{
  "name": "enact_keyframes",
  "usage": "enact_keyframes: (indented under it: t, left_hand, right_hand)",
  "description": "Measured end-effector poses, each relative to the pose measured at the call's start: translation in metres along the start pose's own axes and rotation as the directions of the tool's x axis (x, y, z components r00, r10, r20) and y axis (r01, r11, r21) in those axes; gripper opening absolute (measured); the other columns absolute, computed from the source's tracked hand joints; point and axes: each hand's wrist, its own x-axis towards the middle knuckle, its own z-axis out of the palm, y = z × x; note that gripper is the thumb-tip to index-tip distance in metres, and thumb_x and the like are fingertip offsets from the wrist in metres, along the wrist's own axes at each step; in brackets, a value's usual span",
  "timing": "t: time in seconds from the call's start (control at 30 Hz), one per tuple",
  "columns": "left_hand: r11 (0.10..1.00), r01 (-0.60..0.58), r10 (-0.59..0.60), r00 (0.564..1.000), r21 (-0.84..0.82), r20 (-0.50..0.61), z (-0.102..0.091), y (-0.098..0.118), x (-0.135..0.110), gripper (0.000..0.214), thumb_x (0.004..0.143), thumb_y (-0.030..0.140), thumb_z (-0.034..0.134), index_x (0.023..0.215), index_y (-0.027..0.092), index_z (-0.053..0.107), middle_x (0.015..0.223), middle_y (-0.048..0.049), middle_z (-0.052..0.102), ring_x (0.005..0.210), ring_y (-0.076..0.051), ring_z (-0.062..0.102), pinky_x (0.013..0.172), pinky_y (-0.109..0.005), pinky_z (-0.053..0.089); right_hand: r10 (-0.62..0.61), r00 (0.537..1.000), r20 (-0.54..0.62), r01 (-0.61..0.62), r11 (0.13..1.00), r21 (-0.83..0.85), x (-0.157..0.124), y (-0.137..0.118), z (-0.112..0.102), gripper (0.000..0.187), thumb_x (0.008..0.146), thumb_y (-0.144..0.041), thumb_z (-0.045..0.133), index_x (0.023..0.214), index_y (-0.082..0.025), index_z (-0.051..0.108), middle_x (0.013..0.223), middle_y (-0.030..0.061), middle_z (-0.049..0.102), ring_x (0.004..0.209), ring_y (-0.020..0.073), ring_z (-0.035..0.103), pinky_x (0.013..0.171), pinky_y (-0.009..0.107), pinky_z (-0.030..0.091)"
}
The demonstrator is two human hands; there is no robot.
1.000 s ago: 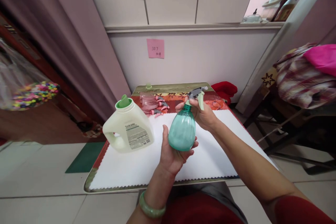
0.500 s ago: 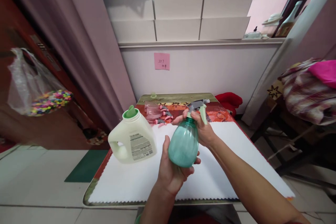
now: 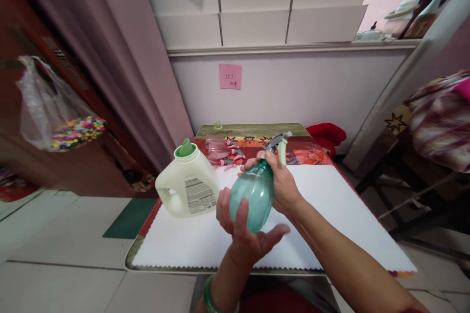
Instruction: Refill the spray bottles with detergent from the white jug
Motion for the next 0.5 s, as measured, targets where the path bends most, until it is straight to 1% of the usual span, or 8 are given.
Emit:
enact_keyframes:
  t: [0.07,0.13,0.2,0.27,0.33,0.37,0.43,0.5]
  left_hand:
    - [0.984,0.08,-0.09,0.994,-0.157,-0.059,0.005,0.007,0.001,0.092,0.084,0.08,0.051,0.157,0.029,0.029,0.165,-0.0153,0.029,0.149,-0.041,0.032,0.118,-0.064,0.029]
    - [0.88,0.281,-0.353,0.927,-0.384,-0.13,0.011,0.019,0.008,0.088,0.086,0.083,0.039,0.159,0.035,0.026,0.171,-0.0074,0.02,0.157,-0.039,0.016,0.124,-0.063,0.017]
    - [0.556,0.557,-0.715,0.699,-0.617,-0.012,0.012,0.031,0.02,0.085,0.086,0.084,0.035,0.157,0.037,0.03,0.172,-0.0036,0.021,0.158,-0.035,0.013,0.125,-0.058,0.018]
    - [0.022,0.744,-0.885,0.325,-0.667,0.334,0.008,0.036,0.036,0.083,0.087,0.084,0.033,0.154,0.035,0.039,0.166,-0.007,0.035,0.153,-0.035,0.031,0.117,-0.055,0.037]
    - [-0.419,0.765,-0.751,0.011,-0.49,0.66,0.0,0.033,0.049,0.083,0.088,0.084,0.03,0.147,0.028,0.049,0.15,-0.0133,0.056,0.133,-0.036,0.056,0.095,-0.052,0.055]
    - [-0.547,0.753,-0.629,-0.083,-0.365,0.773,-0.003,0.028,0.054,0.086,0.088,0.084,0.028,0.141,0.023,0.055,0.138,-0.0167,0.064,0.117,-0.036,0.066,0.081,-0.048,0.06]
    - [-0.65,0.746,-0.396,-0.176,-0.14,0.901,-0.008,0.017,0.056,0.093,0.087,0.086,0.023,0.125,0.013,0.066,0.111,-0.0202,0.073,0.077,-0.03,0.073,0.053,-0.037,0.055]
    - [-0.64,0.767,-0.305,-0.186,-0.056,0.934,-0.009,0.01,0.052,0.095,0.084,0.088,0.022,0.103,0.009,0.071,0.087,-0.0171,0.072,0.045,-0.019,0.06,0.036,-0.029,0.037]
  right_hand:
    - [-0.038,0.999,0.019,0.038,0.999,0.021,0.0,-0.001,0.0,0.037,0.083,-0.059,0.072,0.086,-0.026,0.056,0.086,0.0015,0.075,0.092,0.0257,0.073,0.082,0.04,0.059]
    - [-0.1,0.994,0.037,0.099,0.995,0.021,0.001,-0.003,0.001,0.034,0.086,-0.057,0.071,0.087,-0.026,0.056,0.086,0.0008,0.074,0.092,0.0247,0.073,0.084,0.04,0.059]
    - [-0.169,0.984,0.059,0.169,0.986,0.004,0.004,-0.005,0.0,0.032,0.088,-0.055,0.069,0.089,-0.026,0.057,0.086,0.0007,0.074,0.093,0.0239,0.073,0.085,0.04,0.058]
    - [-0.222,0.969,0.106,0.227,0.973,-0.035,0.008,-0.005,-0.003,0.03,0.09,-0.054,0.068,0.091,-0.026,0.057,0.088,0.0013,0.074,0.094,0.0236,0.073,0.086,0.04,0.058]
    - [-0.255,0.954,0.155,0.271,0.959,-0.085,0.012,-0.003,-0.009,0.029,0.091,-0.053,0.067,0.093,-0.026,0.057,0.089,0.0019,0.074,0.095,0.0235,0.072,0.085,0.04,0.058]
    - [-0.267,0.948,0.171,0.288,0.951,-0.112,0.013,-0.002,-0.013,0.028,0.092,-0.052,0.066,0.094,-0.026,0.057,0.09,0.0022,0.074,0.096,0.0236,0.072,0.086,0.04,0.058]
    - [-0.283,0.942,0.183,0.313,0.936,-0.164,0.015,0.0,-0.021,0.028,0.094,-0.053,0.064,0.096,-0.026,0.057,0.091,0.0028,0.074,0.098,0.0239,0.072,0.087,0.04,0.058]
    - [-0.277,0.942,0.192,0.315,0.926,-0.208,0.017,0.002,-0.028,0.029,0.094,-0.055,0.063,0.097,-0.026,0.057,0.094,0.0034,0.075,0.101,0.0243,0.072,0.088,0.039,0.057]
